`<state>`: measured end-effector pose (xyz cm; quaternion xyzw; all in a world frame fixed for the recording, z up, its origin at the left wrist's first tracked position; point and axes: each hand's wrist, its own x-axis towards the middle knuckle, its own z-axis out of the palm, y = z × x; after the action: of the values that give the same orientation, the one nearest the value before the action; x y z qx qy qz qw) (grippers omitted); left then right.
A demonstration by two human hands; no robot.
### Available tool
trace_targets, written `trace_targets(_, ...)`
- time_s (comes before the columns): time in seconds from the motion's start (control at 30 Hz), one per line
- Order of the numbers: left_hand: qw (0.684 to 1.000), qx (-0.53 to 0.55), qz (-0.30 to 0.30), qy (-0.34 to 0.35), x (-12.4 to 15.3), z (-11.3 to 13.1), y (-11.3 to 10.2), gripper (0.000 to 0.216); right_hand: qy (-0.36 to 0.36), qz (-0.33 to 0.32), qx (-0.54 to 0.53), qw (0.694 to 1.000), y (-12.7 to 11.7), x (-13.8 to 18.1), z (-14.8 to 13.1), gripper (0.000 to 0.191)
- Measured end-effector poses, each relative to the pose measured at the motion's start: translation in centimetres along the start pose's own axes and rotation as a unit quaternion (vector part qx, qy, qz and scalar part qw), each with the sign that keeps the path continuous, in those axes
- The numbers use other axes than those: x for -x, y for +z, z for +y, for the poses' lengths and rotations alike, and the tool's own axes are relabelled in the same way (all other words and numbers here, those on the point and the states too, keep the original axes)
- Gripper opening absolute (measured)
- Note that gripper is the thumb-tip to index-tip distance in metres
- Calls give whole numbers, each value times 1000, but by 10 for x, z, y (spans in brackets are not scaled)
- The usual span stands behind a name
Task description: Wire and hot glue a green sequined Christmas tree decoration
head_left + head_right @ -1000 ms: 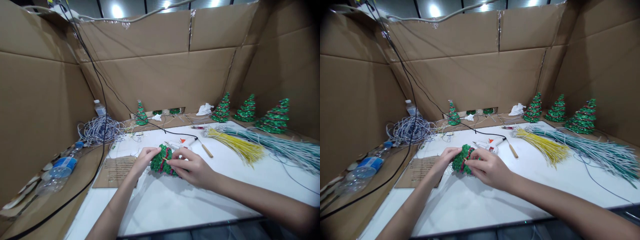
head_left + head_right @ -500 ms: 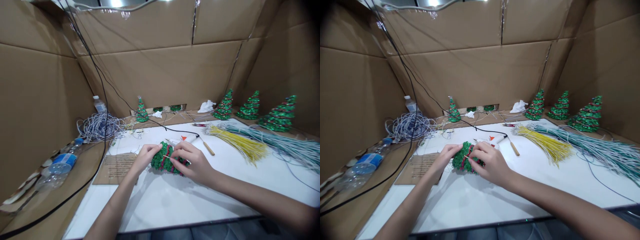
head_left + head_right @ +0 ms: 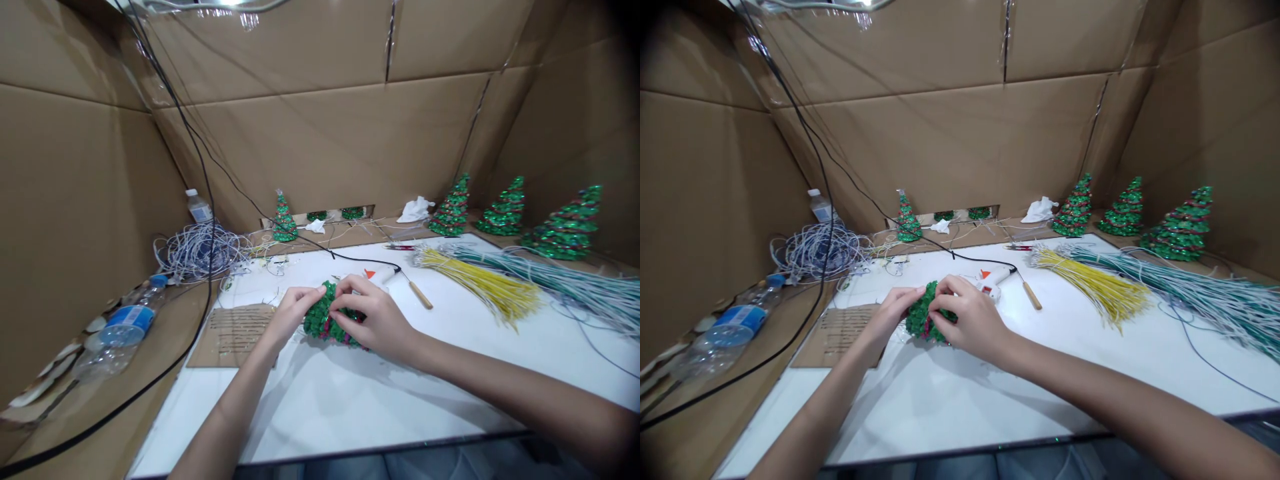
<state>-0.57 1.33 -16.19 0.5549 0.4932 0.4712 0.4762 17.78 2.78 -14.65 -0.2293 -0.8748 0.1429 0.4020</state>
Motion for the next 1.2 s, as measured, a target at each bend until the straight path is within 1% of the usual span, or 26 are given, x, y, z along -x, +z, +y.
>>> trace_targets(0.17,996,69,11,-58,-3,-3,1,43,40,-1,-19,999,0,1,0,10)
trace_targets(0.3,993,88,31,-77,-3,1,5,46,69,-2,-42,997,0,-1,-1,6)
trace_targets(0.4,993,86,38,-75,-3,2,7,46,87,-13,-60,994,-1,-4,2,4)
trace_targets(0.5,994,75,39,-71,-4,-1,7,40,102,-26,-73,992,-2,-8,5,1)
trace_targets(0.67,995,82,30,-46,-6,-7,6,36,117,-39,-81,989,-3,-10,8,3)
trace_targets(0.77,994,80,48,-54,-6,-9,8,36,121,-43,-84,988,-2,-12,8,6)
trace_targets(0.93,995,76,37,-54,-6,-10,11,39,120,-50,-95,987,0,-12,14,8)
trace_targets(1.07,994,79,49,-59,-6,-9,11,37,128,-50,-98,986,3,-12,16,10)
trace_targets(1.13,993,77,58,-63,-6,-9,10,37,128,-52,-100,985,1,-12,15,8)
trace_targets(1.2,993,80,56,-66,-5,-8,10,36,130,-51,-99,985,-6,-15,17,8)
